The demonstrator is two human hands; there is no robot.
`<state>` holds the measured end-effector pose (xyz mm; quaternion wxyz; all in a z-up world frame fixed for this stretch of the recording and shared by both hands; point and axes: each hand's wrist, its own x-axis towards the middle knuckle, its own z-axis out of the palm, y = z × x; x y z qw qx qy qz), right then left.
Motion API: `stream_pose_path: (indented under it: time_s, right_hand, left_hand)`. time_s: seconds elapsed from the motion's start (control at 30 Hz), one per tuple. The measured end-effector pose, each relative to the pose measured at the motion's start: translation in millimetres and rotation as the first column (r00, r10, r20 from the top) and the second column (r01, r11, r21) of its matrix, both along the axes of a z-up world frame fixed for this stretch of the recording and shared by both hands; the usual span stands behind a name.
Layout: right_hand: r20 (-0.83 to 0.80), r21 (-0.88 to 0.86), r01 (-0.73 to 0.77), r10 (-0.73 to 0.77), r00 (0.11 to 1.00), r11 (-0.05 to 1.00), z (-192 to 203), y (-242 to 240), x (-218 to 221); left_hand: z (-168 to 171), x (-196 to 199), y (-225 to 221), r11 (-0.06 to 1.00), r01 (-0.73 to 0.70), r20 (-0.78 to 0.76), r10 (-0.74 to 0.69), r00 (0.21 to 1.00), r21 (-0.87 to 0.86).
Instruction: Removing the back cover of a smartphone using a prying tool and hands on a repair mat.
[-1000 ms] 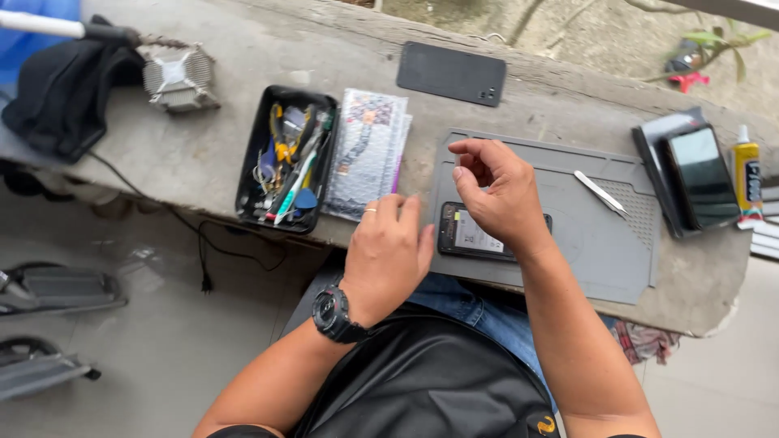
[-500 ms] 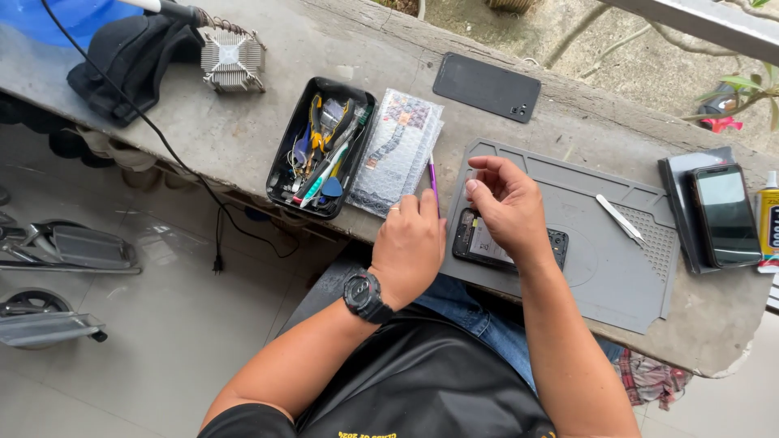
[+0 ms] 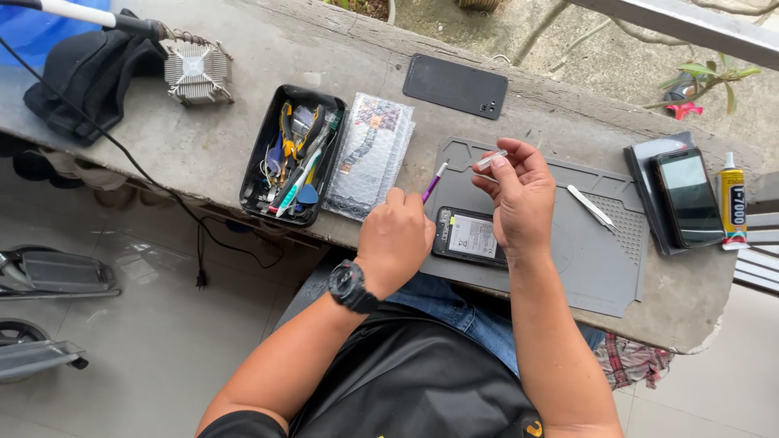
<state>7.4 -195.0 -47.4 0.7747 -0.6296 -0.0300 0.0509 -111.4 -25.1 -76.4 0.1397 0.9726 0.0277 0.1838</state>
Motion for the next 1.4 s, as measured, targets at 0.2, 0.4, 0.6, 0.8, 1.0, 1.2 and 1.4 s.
stream_pose_path:
  time_s: [0.2, 0.4, 0.6, 0.8, 1.0, 1.2, 1.4]
  right_hand:
    - [0.011, 0.113, -0.076, 0.075, 0.997, 0.991, -5.8, -4.3, 1.0]
    - [0.044, 0.098, -0.167, 0.164, 0.986, 0.981, -1.0, -7.4, -3.6]
    - [0.032, 0.063, -0.287, 0.285, 0.958, 0.956, 11.7, -19.7, -5.2]
    - [0.076, -0.016, -0.334, 0.334, 0.939, 0.942, 9.9, -14.9, -5.4]
    - [0.11, -0.134, -0.383, 0.398, 0.911, 0.914, 9.5, 6.5, -12.3]
    - [0.175, -0.301, -0.382, 0.445, 0.878, 0.873, 21.6, 18.2, -30.3]
    - [0.335, -0.57, 0.003, 0.229, 0.914, 0.822, 28.0, -51.2, -20.7]
  left_hand:
    - [27.1, -15.4, 1.2, 0.996, 0.091, 0.047, -0.091, 0.995, -0.005]
    - [32.9, -17.9, -1.2, 0.994, 0.101, 0.027, -0.1, 0.995, -0.036]
    - [40.9, -23.0, 5.2, 0.991, 0.127, 0.054, -0.125, 0.991, -0.039]
    - [45.3, -29.8, 13.0, 0.989, 0.143, 0.071, -0.14, 0.988, -0.03]
    - [38.4, -41.8, 29.7, 0.997, 0.062, 0.104, -0.058, 0.993, -0.035]
    - [66.3, -59.3, 128.7, 0.929, -0.368, 0.068, 0.37, 0.927, -0.04]
    - [48.7, -71.7, 173.3, 0.905, -0.402, -0.006, 0.407, 0.913, 0.138]
